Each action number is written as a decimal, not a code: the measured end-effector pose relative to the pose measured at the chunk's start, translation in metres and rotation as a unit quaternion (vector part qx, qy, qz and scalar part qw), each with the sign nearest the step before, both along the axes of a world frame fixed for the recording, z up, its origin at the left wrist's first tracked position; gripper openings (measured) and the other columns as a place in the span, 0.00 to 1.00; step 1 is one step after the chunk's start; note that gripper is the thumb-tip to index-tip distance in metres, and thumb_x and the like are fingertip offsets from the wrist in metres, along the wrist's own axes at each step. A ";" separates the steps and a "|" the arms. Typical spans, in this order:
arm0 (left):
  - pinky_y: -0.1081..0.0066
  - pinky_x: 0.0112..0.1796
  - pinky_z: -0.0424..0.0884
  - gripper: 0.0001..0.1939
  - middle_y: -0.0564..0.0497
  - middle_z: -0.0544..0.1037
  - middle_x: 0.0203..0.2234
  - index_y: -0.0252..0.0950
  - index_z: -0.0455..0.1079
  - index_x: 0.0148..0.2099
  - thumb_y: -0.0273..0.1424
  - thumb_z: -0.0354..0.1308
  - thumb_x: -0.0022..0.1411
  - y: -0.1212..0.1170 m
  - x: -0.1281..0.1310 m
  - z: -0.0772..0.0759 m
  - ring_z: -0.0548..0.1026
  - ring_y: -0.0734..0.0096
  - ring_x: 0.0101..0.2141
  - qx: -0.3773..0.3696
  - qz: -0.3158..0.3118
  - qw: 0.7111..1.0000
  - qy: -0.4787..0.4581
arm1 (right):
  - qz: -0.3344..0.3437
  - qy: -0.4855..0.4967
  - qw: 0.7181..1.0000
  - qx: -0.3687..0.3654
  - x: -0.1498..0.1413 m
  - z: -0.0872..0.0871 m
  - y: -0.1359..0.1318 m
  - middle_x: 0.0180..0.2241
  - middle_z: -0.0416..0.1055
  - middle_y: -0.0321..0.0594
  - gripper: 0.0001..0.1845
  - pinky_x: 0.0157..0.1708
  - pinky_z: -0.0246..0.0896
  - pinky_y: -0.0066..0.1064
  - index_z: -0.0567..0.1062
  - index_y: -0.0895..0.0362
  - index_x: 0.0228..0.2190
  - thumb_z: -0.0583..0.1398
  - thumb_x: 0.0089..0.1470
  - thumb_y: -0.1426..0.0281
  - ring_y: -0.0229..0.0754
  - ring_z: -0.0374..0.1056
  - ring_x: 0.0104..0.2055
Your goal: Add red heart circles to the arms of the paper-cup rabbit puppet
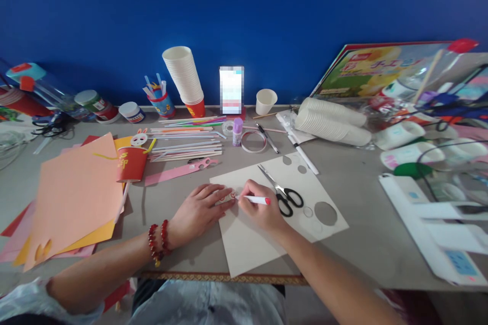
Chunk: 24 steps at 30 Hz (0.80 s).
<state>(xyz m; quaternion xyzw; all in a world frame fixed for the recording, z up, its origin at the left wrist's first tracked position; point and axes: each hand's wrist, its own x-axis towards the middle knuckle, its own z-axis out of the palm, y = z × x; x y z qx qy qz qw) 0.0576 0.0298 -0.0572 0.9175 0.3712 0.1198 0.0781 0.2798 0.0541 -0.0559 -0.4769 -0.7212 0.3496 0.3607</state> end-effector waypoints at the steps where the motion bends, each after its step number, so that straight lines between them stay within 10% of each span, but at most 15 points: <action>1: 0.56 0.57 0.62 0.19 0.51 0.69 0.61 0.45 0.64 0.63 0.34 0.48 0.72 0.000 0.000 0.000 0.65 0.59 0.59 0.000 -0.001 1.000 0.001 | -0.005 0.004 1.000 0.001 0.000 0.000 0.000 0.18 0.59 0.29 0.10 0.21 0.49 0.28 0.63 0.53 0.21 0.56 0.52 0.73 0.35 0.53 0.20; 24: 0.55 0.56 0.62 0.19 0.52 0.70 0.61 0.45 0.65 0.62 0.34 0.49 0.72 0.000 0.001 0.003 0.66 0.59 0.59 -0.003 0.001 1.000 0.003 | -0.021 -0.020 0.999 0.025 -0.001 0.001 0.001 0.18 0.58 0.29 0.10 0.22 0.49 0.28 0.63 0.53 0.22 0.55 0.54 0.72 0.35 0.54 0.19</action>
